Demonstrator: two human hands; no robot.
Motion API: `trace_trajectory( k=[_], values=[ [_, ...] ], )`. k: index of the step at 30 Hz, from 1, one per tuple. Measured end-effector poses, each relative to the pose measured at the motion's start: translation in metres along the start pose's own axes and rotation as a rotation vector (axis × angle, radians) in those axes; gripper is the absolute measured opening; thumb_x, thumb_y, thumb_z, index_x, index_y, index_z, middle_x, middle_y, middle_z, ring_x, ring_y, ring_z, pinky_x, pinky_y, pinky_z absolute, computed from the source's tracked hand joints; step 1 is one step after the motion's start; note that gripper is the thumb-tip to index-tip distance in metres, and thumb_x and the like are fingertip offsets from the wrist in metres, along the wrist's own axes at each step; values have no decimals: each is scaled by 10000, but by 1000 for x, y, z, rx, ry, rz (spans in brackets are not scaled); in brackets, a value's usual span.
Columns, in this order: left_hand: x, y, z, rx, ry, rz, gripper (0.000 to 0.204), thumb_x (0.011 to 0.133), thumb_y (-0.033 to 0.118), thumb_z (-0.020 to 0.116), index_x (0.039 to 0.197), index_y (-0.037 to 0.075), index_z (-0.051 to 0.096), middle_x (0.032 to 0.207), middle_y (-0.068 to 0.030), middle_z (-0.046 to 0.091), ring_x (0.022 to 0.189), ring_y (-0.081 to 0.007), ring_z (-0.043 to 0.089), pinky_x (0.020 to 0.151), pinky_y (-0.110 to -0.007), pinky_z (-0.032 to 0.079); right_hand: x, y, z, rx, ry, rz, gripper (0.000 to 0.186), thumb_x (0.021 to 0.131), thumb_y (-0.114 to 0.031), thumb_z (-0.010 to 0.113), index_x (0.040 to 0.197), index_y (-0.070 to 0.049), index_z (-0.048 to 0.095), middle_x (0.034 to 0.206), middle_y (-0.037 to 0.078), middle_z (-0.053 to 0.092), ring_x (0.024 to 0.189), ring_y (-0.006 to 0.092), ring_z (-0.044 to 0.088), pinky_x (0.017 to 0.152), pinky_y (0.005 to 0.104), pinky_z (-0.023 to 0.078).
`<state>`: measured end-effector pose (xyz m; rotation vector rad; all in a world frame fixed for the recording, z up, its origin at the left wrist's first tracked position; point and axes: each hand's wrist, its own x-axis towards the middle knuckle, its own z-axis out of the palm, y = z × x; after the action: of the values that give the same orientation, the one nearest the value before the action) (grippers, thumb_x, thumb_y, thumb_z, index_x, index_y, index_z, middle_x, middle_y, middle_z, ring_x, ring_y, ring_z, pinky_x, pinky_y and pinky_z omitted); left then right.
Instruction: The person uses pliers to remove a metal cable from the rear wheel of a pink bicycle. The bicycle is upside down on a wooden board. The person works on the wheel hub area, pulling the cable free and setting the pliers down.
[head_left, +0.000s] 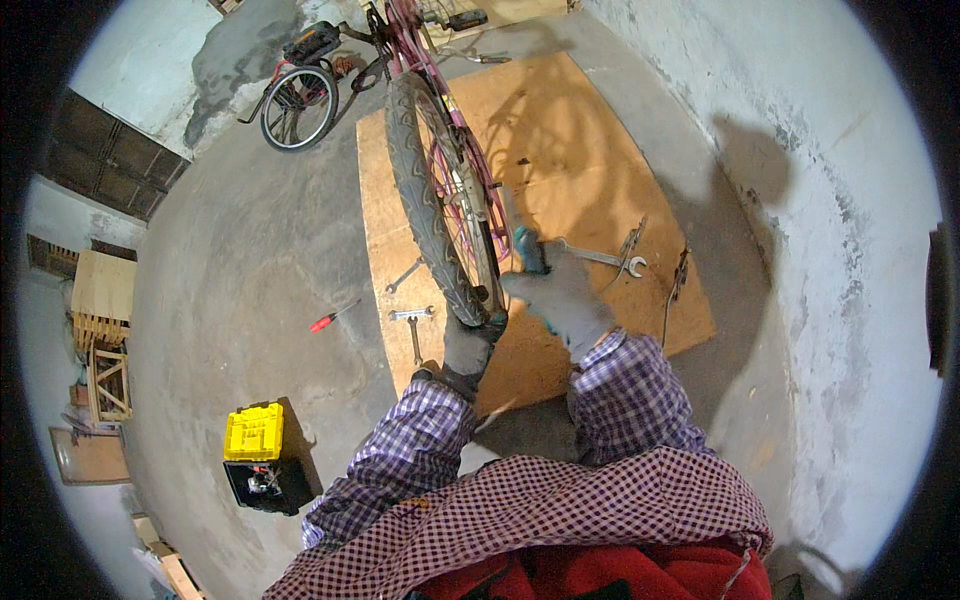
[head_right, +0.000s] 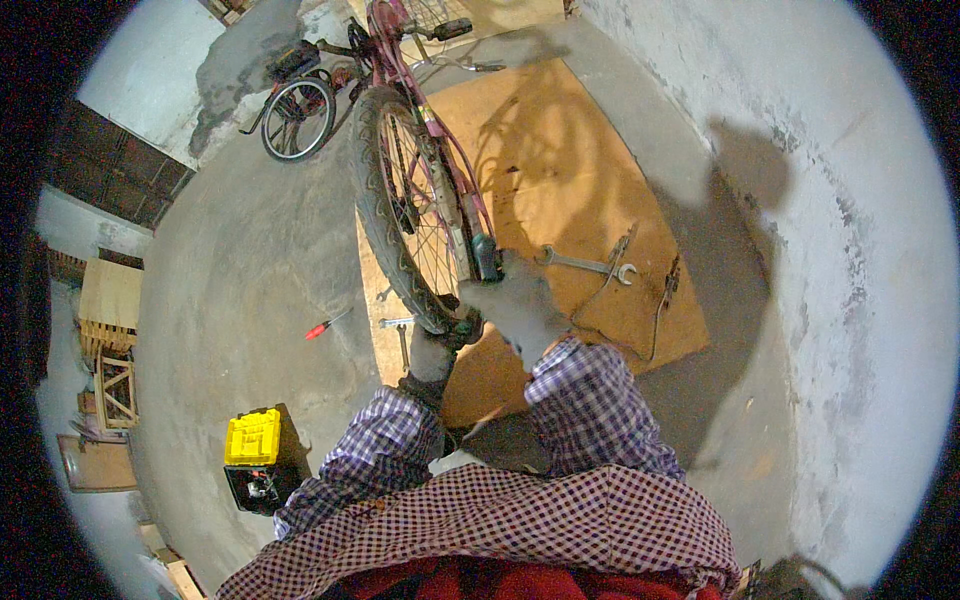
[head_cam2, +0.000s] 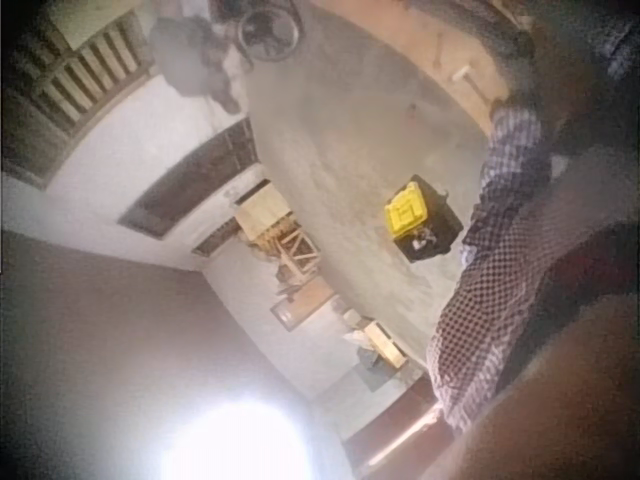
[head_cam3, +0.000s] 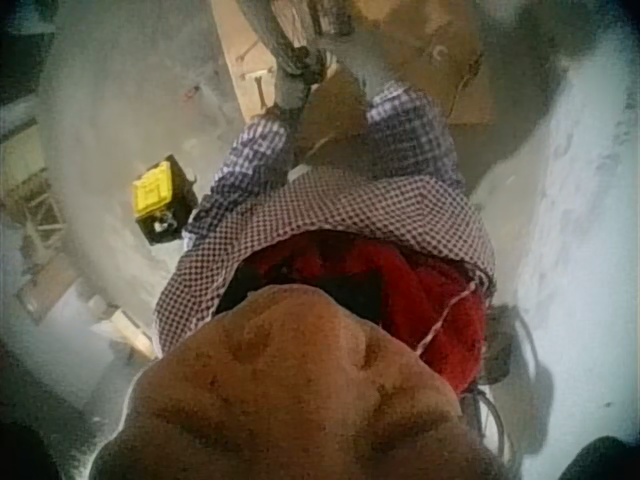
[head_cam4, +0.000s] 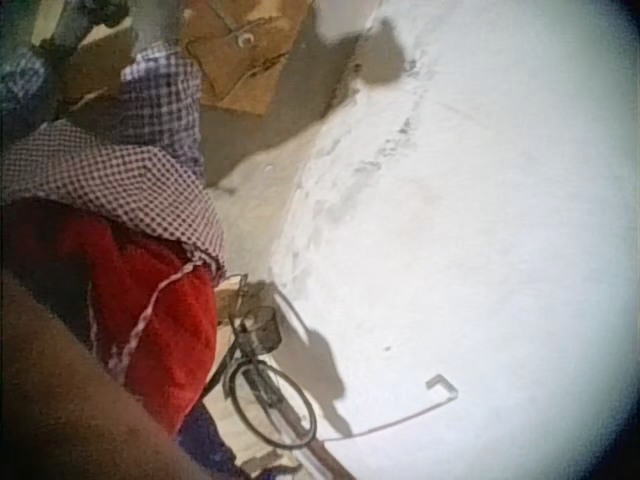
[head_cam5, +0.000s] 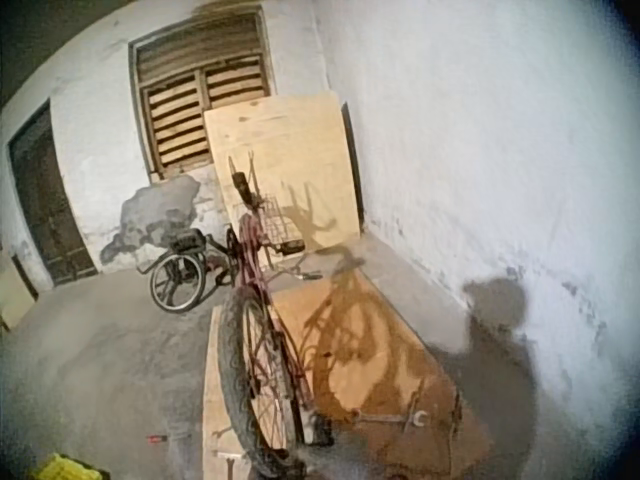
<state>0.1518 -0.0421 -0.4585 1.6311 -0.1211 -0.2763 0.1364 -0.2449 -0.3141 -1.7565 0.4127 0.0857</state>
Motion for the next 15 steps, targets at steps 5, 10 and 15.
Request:
trace_trajectory(
  k=[5, 10, 15],
  values=[
    [-8, 10, -1, 37, 10, 16, 590, 899, 187, 819, 1386, 23, 529, 1294, -147, 654, 1143, -279, 649, 980, -396, 537, 1, 1, -26, 696, 70, 100, 273, 864, -138, 824, 1063, -48, 660, 910, 65, 672, 734, 191, 681, 600, 331, 558],
    [-6, 21, 3, 160, 54, 51, 558, 910, 230, 824, 1357, 24, 563, 1244, -136, 674, 1102, -247, 656, 930, -367, 546, 2, 1, -40, 515, -41, 187, 355, 884, -131, 781, 1198, -48, 638, 877, 31, 637, 700, 151, 646, 599, 309, 579],
    [-12, 36, 6, 165, 51, -15, 523, 915, 254, 830, 1320, 23, 594, 1173, -120, 704, 1047, -236, 677, 893, -354, 556, 2, 7, -37, 323, -27, 135, 411, 876, -215, 766, 1216, -42, 615, 834, 7, 610, 687, 115, 613, 600, 301, 564]
  ],
)
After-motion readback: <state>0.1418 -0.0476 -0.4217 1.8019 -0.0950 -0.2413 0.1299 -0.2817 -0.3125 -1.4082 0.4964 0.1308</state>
